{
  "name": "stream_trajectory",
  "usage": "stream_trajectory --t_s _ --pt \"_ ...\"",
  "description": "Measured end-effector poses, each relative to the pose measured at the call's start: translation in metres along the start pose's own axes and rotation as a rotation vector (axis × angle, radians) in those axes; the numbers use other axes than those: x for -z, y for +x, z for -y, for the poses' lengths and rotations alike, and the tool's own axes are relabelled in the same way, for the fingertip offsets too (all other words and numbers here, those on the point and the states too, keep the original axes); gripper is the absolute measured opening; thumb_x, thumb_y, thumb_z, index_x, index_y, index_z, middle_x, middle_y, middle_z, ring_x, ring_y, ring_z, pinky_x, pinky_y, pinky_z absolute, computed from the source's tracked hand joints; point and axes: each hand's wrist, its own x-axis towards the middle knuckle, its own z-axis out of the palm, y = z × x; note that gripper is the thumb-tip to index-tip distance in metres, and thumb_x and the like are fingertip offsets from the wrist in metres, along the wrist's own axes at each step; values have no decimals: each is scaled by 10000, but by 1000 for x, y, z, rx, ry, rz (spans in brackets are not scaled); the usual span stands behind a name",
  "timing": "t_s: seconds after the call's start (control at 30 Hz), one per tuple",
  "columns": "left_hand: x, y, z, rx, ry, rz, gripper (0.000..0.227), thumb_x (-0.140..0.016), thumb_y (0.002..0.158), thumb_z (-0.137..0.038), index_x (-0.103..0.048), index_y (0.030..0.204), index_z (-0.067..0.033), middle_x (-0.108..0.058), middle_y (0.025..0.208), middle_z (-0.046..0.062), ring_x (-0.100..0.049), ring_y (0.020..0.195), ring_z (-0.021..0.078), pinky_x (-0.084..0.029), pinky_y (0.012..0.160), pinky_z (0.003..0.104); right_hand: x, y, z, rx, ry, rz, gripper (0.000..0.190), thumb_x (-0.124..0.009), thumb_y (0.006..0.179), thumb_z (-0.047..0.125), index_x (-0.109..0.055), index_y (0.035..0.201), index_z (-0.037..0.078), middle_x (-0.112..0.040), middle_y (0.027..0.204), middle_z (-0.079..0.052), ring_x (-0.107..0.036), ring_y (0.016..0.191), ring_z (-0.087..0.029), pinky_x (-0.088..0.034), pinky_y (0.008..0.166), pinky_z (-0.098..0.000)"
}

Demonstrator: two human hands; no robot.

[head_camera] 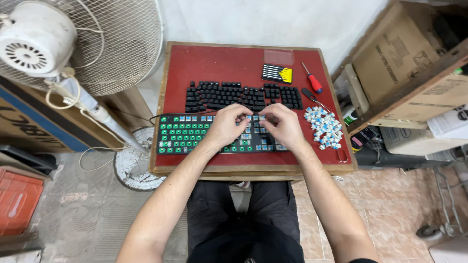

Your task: The person installs blue and white mechanical switches onto a keyboard PCB, pressing each switch into place by hand. The person then places black keycaps onto the installed switches, completing the assembly of the keyboard.

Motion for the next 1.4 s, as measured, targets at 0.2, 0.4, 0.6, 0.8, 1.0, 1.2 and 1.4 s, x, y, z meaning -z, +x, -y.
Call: stream_trajectory --t_s 0.2,0.4,0.6,0.8,1.0,1.2,1.4 --pt "90 -31 29 50 107 -139 263 -835 902 73 -846 1138 -41 -799 1118 139 -832 938 244 -704 828 308 -80 34 27 87 122 97 172 -888 906 -49 -872 1043 54 -796 1081 -114 -821 980 -275 -693 779 -310" --pt "168 -61 54 197 190 -229 243 -804 951 59 -854 1162 -51 -793 1069 143 -843 981 267 -695 836 312 -154 64 44 181 121 198 158 -892 947 31 -891 1083 110 -828 1065 -114 -826 1028 -326 -678 870 -404" --pt "204 -85 106 310 442 -224 224 -854 939 -25 -886 1137 -126 -812 946 94 -840 960 256 -706 791 335 -220 85 29 147 42 318 183 -885 927 28 -884 1090 111 -823 1070 -119 -815 1053 -353 -670 924 -443" --pt "207 -89 124 341 461 -219 199 -869 946 -69 -896 1127 -148 -842 1000 97 -836 1013 274 -695 860 363 -244 95 38 142 -92 363 109 -842 993 138 -854 1098 165 -799 1085 -72 -810 1071 -317 -673 924 -442" --pt "205 -84 133 356 472 -165 148 -867 971 -124 -909 1093 -196 -841 1050 90 -814 1080 324 -674 941 423 -261 95 29 181 -207 409 75 -808 1002 187 -828 1073 177 -783 1069 -53 -785 1096 -308 -654 955 -438" --pt "199 -83 151 404 512 -139 126 -853 994 -177 -903 1108 -198 -829 1096 77 -800 1129 311 -665 989 420 -265 94 25 224 -266 386 79 -818 983 218 -809 1057 191 -782 1018 -29 -787 1059 -278 -655 926 -415" --pt "195 -86 160 382 536 -136 136 -846 1014 -187 -896 1140 -180 -815 1128 87 -793 1149 329 -670 989 434 -266 97 23 251 -281 396 78 -812 948 219 -795 1006 171 -765 967 -43 -786 1014 -288 -660 881 -412"
